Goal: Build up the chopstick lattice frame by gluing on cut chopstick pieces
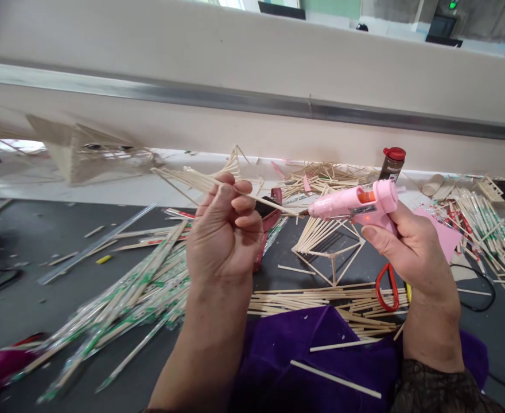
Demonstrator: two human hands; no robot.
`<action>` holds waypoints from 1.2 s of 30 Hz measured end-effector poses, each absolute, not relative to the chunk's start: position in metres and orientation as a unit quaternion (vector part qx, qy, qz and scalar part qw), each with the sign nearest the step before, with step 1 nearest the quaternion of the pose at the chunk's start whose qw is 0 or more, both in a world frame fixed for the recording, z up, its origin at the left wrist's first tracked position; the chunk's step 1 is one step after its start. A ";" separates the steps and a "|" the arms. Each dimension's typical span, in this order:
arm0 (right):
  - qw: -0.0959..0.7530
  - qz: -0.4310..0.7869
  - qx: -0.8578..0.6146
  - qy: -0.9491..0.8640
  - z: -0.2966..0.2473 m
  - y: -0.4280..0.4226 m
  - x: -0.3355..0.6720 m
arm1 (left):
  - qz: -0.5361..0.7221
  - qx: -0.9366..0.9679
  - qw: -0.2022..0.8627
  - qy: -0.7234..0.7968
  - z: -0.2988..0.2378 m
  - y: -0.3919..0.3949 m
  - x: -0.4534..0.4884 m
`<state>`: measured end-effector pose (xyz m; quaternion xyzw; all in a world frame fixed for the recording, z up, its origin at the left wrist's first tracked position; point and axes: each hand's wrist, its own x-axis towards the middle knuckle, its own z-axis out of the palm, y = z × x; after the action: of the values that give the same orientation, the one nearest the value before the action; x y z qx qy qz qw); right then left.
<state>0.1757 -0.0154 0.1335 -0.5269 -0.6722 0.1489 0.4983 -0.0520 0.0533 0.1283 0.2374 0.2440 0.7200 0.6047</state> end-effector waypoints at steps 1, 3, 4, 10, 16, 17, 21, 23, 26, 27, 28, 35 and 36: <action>0.496 0.148 -0.527 -0.674 0.134 -0.015 0.176 | 0.721 0.234 0.604 0.246 0.128 0.054 -0.052; 0.491 0.147 -0.527 -0.678 0.134 -0.015 0.176 | 0.724 0.228 0.604 0.243 0.128 0.054 -0.052; 0.489 0.147 -0.527 -0.680 0.134 -0.015 0.176 | 0.725 0.227 0.604 0.239 0.128 0.055 -0.051; 0.481 0.141 -0.532 -0.683 0.134 -0.014 0.179 | 0.730 0.220 0.606 0.228 0.128 0.056 -0.053; 0.504 0.161 -0.540 -0.654 0.133 -0.018 0.182 | 0.728 0.220 0.606 0.235 0.129 0.055 -0.054; 0.509 0.164 -0.541 -0.650 0.133 -0.018 0.181 | 0.726 0.224 0.606 0.236 0.129 0.054 -0.053; 0.495 0.137 -0.537 -0.669 0.131 -0.017 0.181 | 0.725 0.235 0.604 0.232 0.126 0.055 -0.051; 0.486 0.129 -0.535 -0.679 0.132 -0.015 0.181 | 0.728 0.238 0.600 0.231 0.125 0.055 -0.051; 0.474 0.123 -0.532 -0.691 0.134 -0.013 0.180 | 0.732 0.234 0.595 0.236 0.126 0.056 -0.051; 0.471 0.122 -0.530 -0.694 0.134 -0.013 0.179 | 0.733 0.230 0.594 0.240 0.126 0.056 -0.051; 0.471 0.122 -0.529 -0.696 0.135 -0.013 0.179 | 0.733 0.225 0.593 0.245 0.127 0.056 -0.051; 0.487 0.126 -0.532 -0.681 0.133 -0.017 0.177 | 0.734 0.218 0.598 0.235 0.129 0.056 -0.051; 0.488 0.125 -0.532 -0.681 0.133 -0.018 0.177 | 0.733 0.222 0.599 0.233 0.129 0.056 -0.051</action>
<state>0.1772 -0.0177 0.1332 -0.5315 -0.6809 0.1250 0.4881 -0.0508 0.0558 0.1286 0.2216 0.2334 0.7333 0.5989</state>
